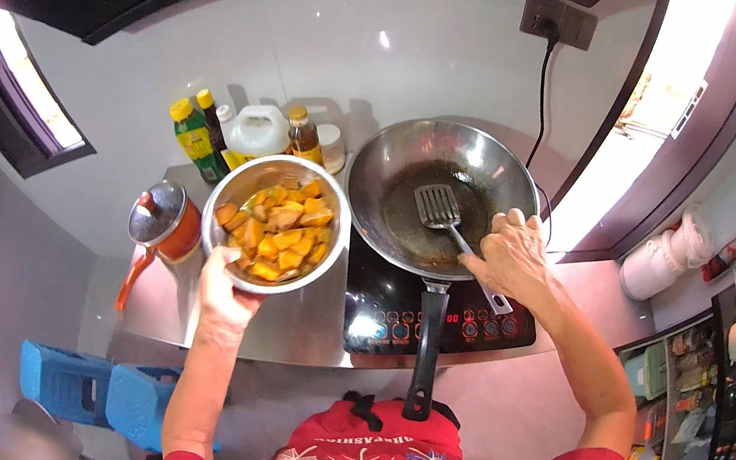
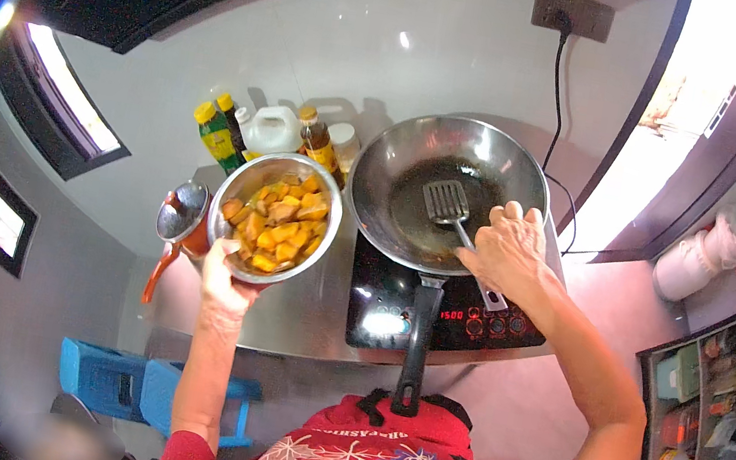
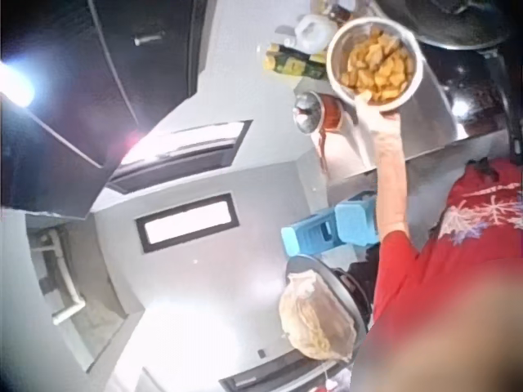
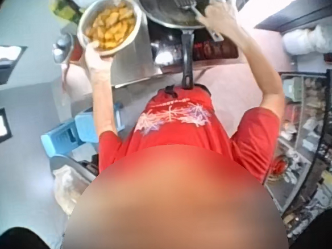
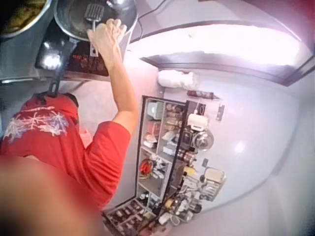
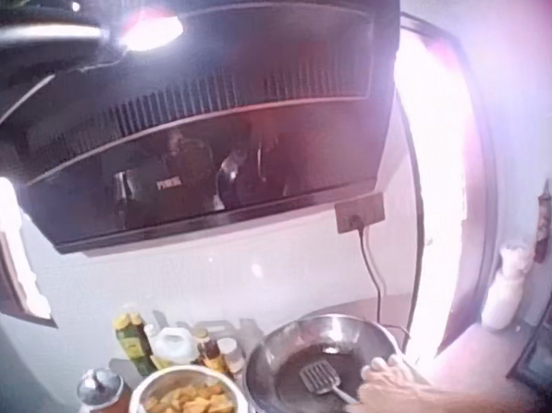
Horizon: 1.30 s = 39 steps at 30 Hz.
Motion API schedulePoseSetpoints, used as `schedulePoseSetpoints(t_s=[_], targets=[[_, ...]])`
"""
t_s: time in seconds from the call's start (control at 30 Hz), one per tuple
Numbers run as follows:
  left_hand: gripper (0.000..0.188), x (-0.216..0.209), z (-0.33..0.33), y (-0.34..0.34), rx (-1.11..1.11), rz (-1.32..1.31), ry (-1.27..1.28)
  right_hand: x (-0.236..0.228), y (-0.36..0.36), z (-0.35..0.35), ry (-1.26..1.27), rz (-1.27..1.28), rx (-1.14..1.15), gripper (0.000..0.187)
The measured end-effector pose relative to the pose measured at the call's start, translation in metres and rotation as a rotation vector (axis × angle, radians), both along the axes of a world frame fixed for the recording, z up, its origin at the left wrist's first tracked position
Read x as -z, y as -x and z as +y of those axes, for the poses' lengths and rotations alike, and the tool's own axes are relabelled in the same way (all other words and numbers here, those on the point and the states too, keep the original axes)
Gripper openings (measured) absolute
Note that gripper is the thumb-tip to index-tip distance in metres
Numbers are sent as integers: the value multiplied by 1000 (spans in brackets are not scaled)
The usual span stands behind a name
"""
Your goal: The person transfers cooked meat from a wok into a metal bowl using a spatula. They then add chopped yellow vegetables to the wok and stir them. Finally, the person moves to the sink to rinse a bowl.
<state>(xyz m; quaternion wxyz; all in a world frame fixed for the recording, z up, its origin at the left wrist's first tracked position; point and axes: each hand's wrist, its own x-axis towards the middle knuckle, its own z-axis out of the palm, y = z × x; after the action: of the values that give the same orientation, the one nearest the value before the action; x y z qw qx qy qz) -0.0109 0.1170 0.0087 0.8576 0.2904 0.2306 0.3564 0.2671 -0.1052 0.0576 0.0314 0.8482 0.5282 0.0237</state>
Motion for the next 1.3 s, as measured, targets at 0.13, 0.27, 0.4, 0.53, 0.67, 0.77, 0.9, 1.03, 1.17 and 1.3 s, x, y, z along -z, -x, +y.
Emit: schedulePoseSetpoints(t_s=[0.13, 0.27, 0.4, 0.53, 0.67, 0.77, 0.9, 1.03, 1.17, 1.3], targets=[[54, -7, 18, -31, -2, 50, -9, 20, -16, 28, 229, 37, 68, 36], [50, -7, 23, -67, -15, 93, -79, 25, -21, 26, 73, 86, 234, 24], [47, -21, 11, -97, -55, 189, -133, 1, -42, 3, 273, 271, 330, 17], [45, -25, -2, -130, -91, 139, -373, -9, -51, -54, -151, 62, 311, 22], [48, -17, -9, -161, -123, 131, -511, -23, -53, -83, -399, 19, 254, 19], [50, 4, -4, -183, -146, 221, -619, -20, -45, -74, -522, -48, 124, 11], [46, 8, -19, -206, -180, 218, -649, 17, -58, -48, -593, -390, 50, 30], [52, 7, -33, -216, -129, 272, -672, 23, -62, -31, -541, -342, 71, 32], [49, 3, -37, -228, -91, 372, -800, 16, -78, -34, -563, -273, -70, 28], [45, 6, -35, -238, -185, 474, -970, 13, -94, -35, -505, -256, -145, 33]])
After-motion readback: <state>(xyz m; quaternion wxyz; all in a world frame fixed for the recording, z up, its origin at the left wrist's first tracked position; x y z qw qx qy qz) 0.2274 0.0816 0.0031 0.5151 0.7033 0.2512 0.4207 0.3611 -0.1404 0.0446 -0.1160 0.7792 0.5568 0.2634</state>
